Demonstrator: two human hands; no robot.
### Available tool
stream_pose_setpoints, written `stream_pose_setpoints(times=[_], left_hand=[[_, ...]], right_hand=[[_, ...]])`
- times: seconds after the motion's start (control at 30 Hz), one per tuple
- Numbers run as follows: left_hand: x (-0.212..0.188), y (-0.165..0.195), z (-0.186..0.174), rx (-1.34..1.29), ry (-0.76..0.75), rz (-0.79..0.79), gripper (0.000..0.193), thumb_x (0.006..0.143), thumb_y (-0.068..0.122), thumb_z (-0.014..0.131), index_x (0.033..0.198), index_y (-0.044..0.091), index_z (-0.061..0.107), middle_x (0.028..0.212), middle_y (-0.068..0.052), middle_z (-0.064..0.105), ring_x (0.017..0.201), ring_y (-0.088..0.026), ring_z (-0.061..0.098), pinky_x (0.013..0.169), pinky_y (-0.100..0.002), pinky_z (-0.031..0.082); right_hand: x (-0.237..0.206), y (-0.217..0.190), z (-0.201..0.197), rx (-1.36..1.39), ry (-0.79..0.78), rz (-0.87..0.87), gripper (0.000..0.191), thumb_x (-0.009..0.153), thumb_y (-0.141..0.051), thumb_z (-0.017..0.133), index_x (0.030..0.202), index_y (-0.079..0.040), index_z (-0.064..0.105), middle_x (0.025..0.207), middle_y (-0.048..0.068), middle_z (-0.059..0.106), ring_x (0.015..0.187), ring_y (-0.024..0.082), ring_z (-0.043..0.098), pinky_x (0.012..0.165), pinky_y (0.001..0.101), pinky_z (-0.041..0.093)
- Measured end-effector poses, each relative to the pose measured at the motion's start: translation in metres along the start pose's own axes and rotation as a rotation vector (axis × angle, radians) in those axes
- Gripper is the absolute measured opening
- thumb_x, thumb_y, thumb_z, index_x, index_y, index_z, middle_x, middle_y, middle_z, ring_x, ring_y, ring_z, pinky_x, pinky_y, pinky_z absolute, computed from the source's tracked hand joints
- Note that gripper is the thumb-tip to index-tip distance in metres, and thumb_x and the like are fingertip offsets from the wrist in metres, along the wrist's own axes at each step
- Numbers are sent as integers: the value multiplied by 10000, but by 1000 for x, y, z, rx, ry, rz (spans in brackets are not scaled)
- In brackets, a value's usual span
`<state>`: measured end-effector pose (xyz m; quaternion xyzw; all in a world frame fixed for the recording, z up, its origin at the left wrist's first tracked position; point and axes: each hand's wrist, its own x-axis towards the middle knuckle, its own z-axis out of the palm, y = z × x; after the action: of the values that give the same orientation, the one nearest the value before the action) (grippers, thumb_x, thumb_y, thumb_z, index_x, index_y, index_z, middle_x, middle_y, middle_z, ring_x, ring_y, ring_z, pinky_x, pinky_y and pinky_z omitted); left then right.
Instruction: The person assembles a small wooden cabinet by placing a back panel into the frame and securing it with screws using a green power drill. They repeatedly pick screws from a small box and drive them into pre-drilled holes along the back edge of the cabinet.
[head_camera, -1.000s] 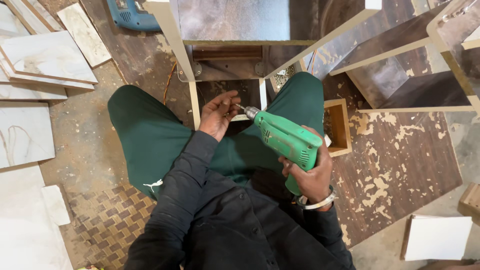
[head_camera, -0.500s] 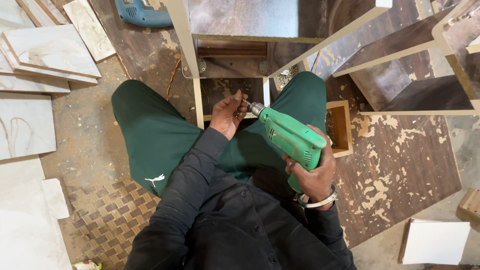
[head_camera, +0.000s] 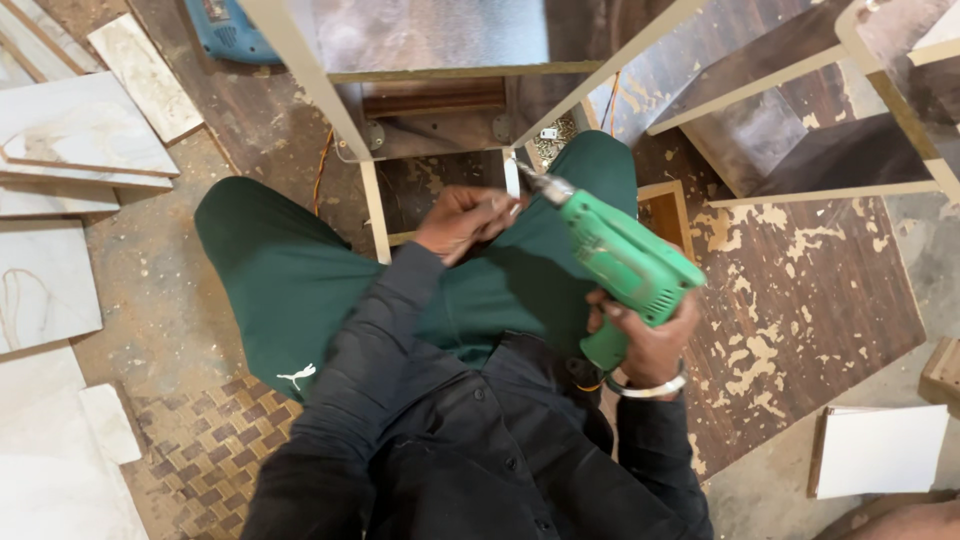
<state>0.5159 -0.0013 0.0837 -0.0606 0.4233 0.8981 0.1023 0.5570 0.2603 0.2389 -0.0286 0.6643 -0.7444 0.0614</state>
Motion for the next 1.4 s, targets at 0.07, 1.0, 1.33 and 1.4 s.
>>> stream_pose_setpoints(times=[0.07,1.0,1.33,1.4], left_hand=[[3,11,-18,414,10,-197,344,919,379,738,1039,62,799,978,-96,799,668,-138,555,569,-296,408],[118,-29,-54,1761,502,664,617,768,664,823,1091,143,753,937,-61,733,735,-267,701,582,-468,562],[118,-36,-44,1711,543,540,522,753,594,779,1082,189,763,1094,-113,711,990,-361,673,833,-573,538],[121,-39,-43,1696,546,516,528,760,586,765,1104,186,768,1115,-128,702,1001,-377,665,839,-583,531]], right_hand=[[-1,-2,-16,11,30,-16,510,855,48,679,1328,83,491,919,218,725,658,260,697,557,371,607],[3,-3,-3,-21,104,74,701,837,27,733,1471,50,435,937,216,709,685,248,678,582,353,581],[10,-7,1,-60,88,87,720,842,28,731,1484,21,405,942,219,705,697,256,686,594,360,586],[10,-6,1,-42,92,68,720,847,27,727,1496,21,414,941,219,710,687,251,681,588,356,584]])
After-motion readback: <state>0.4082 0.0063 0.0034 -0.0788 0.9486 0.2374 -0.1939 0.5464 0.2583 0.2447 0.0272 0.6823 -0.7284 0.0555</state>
